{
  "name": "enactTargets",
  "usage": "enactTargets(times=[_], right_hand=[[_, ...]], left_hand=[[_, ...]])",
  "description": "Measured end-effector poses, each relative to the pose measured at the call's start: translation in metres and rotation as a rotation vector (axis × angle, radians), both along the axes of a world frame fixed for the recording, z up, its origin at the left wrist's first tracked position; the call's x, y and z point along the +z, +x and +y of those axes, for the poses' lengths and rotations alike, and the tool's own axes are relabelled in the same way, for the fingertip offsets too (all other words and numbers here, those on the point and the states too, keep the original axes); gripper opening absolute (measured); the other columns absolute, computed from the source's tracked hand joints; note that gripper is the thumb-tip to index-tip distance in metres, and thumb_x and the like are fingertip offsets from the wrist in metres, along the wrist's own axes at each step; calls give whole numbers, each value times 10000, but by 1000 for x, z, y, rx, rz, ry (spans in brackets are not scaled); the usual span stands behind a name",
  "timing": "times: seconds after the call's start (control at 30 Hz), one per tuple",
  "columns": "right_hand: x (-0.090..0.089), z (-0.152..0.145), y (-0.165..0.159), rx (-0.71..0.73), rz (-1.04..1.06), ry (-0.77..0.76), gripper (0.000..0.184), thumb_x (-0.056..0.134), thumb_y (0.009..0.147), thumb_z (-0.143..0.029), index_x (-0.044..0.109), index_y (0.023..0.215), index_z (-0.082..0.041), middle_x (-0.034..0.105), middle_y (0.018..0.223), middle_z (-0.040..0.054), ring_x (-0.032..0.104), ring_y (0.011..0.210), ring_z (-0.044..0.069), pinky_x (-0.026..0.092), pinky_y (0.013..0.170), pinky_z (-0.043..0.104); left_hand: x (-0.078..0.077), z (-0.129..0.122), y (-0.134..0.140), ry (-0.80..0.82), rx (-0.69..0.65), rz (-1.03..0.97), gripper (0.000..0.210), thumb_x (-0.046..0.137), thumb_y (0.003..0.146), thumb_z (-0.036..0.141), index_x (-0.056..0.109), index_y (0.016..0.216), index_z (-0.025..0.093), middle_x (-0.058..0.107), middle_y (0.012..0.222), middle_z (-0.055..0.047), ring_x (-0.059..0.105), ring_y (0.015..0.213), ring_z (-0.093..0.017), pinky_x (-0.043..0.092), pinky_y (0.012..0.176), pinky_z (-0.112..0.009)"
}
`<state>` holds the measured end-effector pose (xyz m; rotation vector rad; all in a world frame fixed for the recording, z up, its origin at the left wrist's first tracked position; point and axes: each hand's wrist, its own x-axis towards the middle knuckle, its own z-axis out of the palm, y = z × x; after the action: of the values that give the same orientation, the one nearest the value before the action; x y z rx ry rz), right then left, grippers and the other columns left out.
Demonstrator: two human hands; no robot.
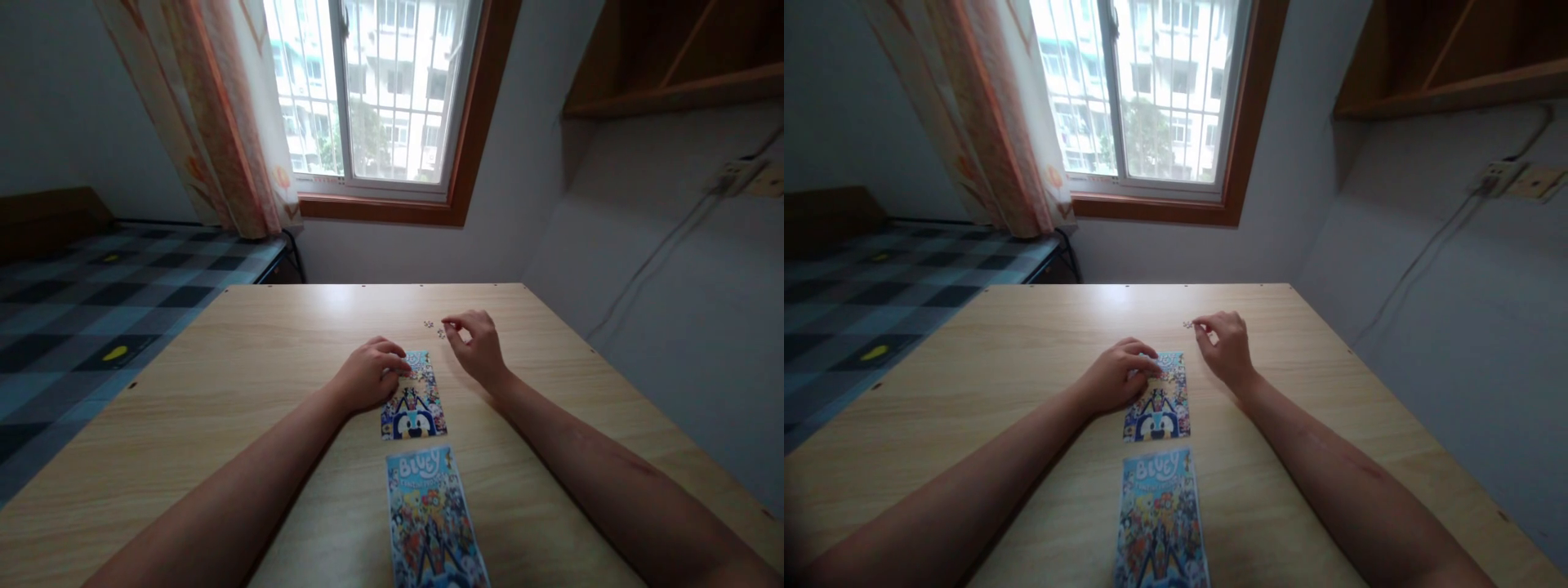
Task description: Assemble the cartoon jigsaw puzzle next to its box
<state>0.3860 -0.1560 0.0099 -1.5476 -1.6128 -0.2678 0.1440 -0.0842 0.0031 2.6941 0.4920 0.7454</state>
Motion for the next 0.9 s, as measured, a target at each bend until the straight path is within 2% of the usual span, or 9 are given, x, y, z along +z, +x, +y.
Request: enactTargets(times=[0.1,0.2,0.37,0.5,0.67,0.9], right_hand=[[0,2,21,-118,-50,47,241,533,973,-320,747,953,-210,717,927,79,579,955,255,390,965,400],[-8,7,42,-223,-67,80,245,524,963,-300,754,983,-218,718,1038,87,572,1043,267,368,1006,413],[-31,24,71,-325,86,138,267,488,899,-220,737,991,-198,736,1027,94,606,1023,265,408,971,409],[-41,33,79,-287,136,137,308,465,868,-178,739,1008,-194,749,1040,95,624,1014,255,417,972,406],[-41,32,74,-232,89,24,317,485,902,-205,752,1070,-229,735,1103,83,591,1082,264,403,1015,421],[-40,31,61,-160,-39,-106,309,514,936,-275,752,1131,-249,661,1285,99,500,1284,296,362,1109,483]], left_hand=[[0,0,0,25,-19,16,382,585,780,65,809,998,283,732,1118,-44,627,1035,-225,523,970,-429],[2,-1,0,49,-38,60,360,592,820,103,804,1037,297,718,1172,-54,626,1075,-236,516,994,-447],[6,-3,0,60,-47,193,328,582,941,316,738,1229,308,635,1385,-77,572,1260,-280,450,1095,-503],[6,-3,-1,52,-60,313,415,458,1017,472,656,1355,336,521,1527,-77,445,1425,-299,349,1179,-521],[6,-4,-1,37,-70,430,505,353,1036,554,535,1469,368,394,1620,-59,330,1501,-332,255,1218,-558],[10,-5,-2,22,-52,475,495,328,1047,536,528,1472,381,351,1641,-51,311,1513,-324,235,1225,-554]])
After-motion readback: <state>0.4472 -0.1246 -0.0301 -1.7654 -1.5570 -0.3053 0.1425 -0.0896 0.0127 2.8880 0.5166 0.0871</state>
